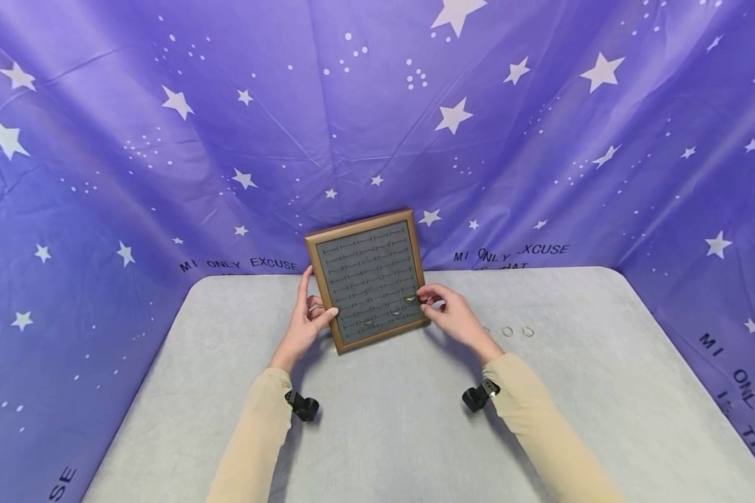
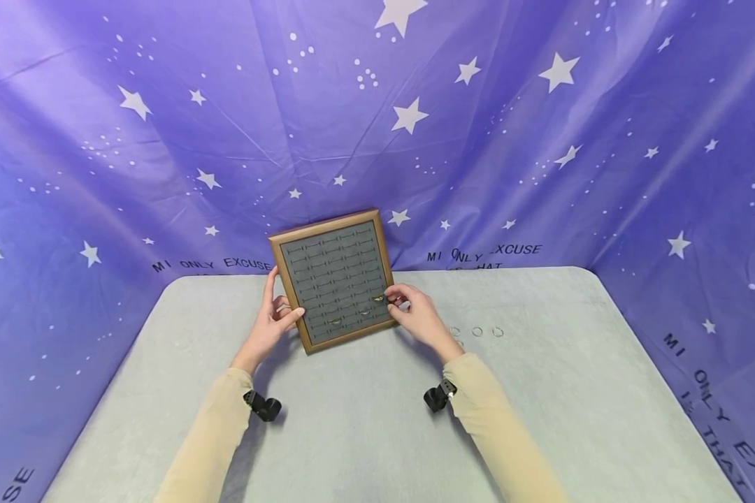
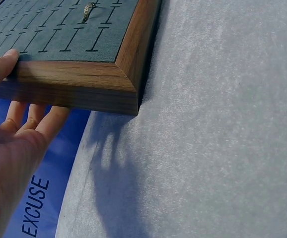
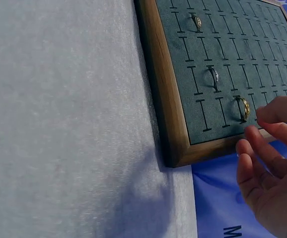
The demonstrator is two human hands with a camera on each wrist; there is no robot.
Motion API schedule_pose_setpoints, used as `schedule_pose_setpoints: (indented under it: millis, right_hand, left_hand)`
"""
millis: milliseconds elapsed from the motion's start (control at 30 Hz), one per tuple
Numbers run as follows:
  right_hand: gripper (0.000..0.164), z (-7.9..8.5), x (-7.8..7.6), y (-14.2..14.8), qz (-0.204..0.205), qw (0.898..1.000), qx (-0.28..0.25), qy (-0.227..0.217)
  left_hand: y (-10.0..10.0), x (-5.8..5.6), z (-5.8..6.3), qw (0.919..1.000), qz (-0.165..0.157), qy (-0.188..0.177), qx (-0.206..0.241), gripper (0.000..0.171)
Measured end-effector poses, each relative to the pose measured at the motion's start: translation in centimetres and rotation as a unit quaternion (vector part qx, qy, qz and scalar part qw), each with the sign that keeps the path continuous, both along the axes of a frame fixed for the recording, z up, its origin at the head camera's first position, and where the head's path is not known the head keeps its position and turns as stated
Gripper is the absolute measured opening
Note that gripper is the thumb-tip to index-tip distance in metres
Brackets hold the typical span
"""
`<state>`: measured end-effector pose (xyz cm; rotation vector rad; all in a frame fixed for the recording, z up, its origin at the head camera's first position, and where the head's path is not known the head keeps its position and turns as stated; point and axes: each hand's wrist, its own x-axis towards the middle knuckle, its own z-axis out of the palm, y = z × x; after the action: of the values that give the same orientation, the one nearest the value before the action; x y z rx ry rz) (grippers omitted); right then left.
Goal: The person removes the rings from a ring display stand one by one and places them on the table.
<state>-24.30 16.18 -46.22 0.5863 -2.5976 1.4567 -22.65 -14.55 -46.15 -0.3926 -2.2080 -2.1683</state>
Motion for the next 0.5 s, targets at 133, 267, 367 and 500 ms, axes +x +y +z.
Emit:
schedule_pose_setpoints:
  millis: [133, 267, 367, 500]
  right_hand:
    - [0.026, -0.02, -0.56, -0.3, 0.023, 1.0, 0.008, 0.007]
    - [0.026, -0.13, -0.8, -0.57, 0.038, 0.999, 0.013, 0.02]
    - [0.026, -0.31, -0.84, -0.74, 0.04, 0.999, 0.013, 0.022]
    - [0.025, -0.62, -0.98, -0.86, 0.038, 0.999, 0.014, 0.021]
  left_hand:
    - [0.04, -0.02, -0.04, 1.0, -0.001, 0.001, 0.005, 0.094]
    - [0.04, -0.04, -0.08, 0.9999, -0.004, -0.002, 0.01, 0.094]
    - [0.03, -0.05, -0.08, 0.9999, -0.004, -0.003, 0.012, 0.094]
    - [-0.02, -0.11, -0.06, 0.9999, -0.003, -0.003, 0.009, 0.094]
